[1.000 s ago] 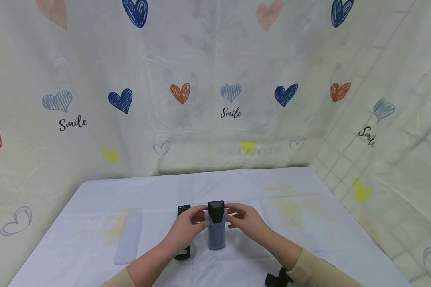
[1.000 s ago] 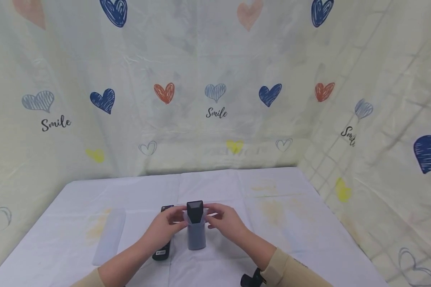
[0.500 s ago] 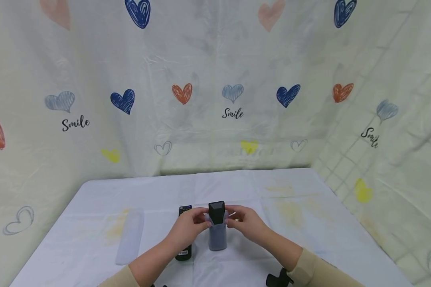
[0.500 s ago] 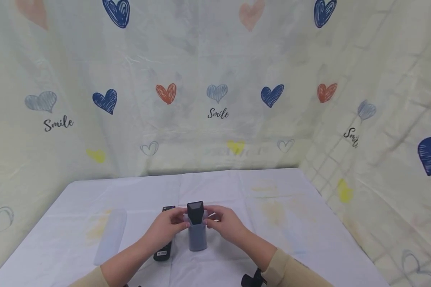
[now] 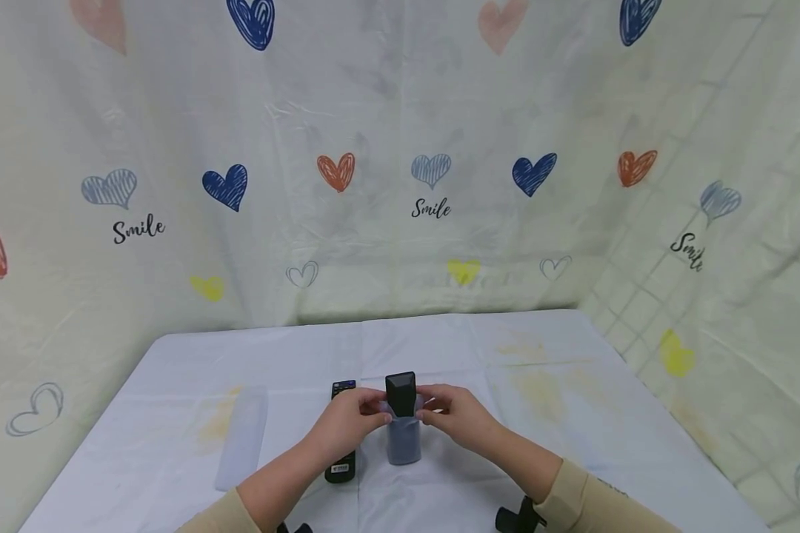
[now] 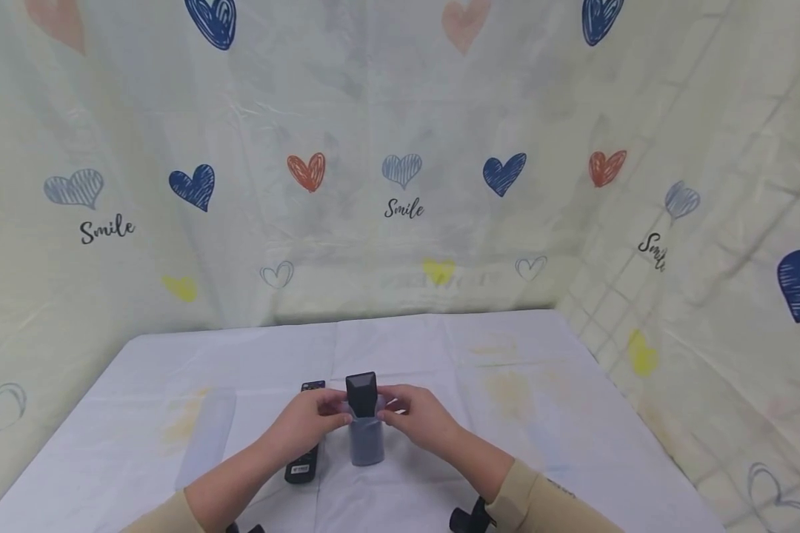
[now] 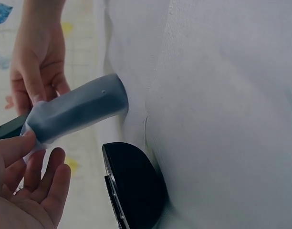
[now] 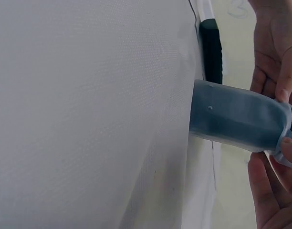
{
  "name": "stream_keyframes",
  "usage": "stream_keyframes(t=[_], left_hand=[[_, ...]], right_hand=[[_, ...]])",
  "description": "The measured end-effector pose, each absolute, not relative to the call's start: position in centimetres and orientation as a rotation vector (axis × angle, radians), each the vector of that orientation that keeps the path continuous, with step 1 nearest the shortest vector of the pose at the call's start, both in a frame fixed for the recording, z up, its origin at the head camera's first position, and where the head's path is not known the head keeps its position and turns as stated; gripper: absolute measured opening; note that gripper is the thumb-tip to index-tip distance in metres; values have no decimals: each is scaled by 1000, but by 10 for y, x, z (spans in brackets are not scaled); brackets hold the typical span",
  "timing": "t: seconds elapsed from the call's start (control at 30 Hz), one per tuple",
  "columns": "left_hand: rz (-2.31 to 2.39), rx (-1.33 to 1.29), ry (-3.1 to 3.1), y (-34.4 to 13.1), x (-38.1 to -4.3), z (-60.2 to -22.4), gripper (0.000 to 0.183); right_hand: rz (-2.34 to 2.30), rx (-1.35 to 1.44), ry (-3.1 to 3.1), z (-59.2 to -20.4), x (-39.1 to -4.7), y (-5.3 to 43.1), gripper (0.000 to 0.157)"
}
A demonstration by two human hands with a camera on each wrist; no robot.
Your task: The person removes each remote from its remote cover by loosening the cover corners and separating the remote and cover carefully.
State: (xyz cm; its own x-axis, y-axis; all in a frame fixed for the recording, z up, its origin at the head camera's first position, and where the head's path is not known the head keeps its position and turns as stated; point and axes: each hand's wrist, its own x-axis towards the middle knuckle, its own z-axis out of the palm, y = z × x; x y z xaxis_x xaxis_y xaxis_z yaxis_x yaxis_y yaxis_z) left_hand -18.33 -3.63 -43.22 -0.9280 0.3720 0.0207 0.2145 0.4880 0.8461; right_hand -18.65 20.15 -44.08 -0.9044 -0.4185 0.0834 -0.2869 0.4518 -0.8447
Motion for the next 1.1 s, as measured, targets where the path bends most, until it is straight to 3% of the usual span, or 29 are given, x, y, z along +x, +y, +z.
stream_keyframes(t=[0.83,1.1], left_hand=[[1653,325,2465,-24,-183,-444,63],[1603,305,2528,-17,-184,-443,62]], right_hand=[[-1658,-489,2459,-445,-188,201,51],[-1661,-415,2503,-445,-188,199,50]])
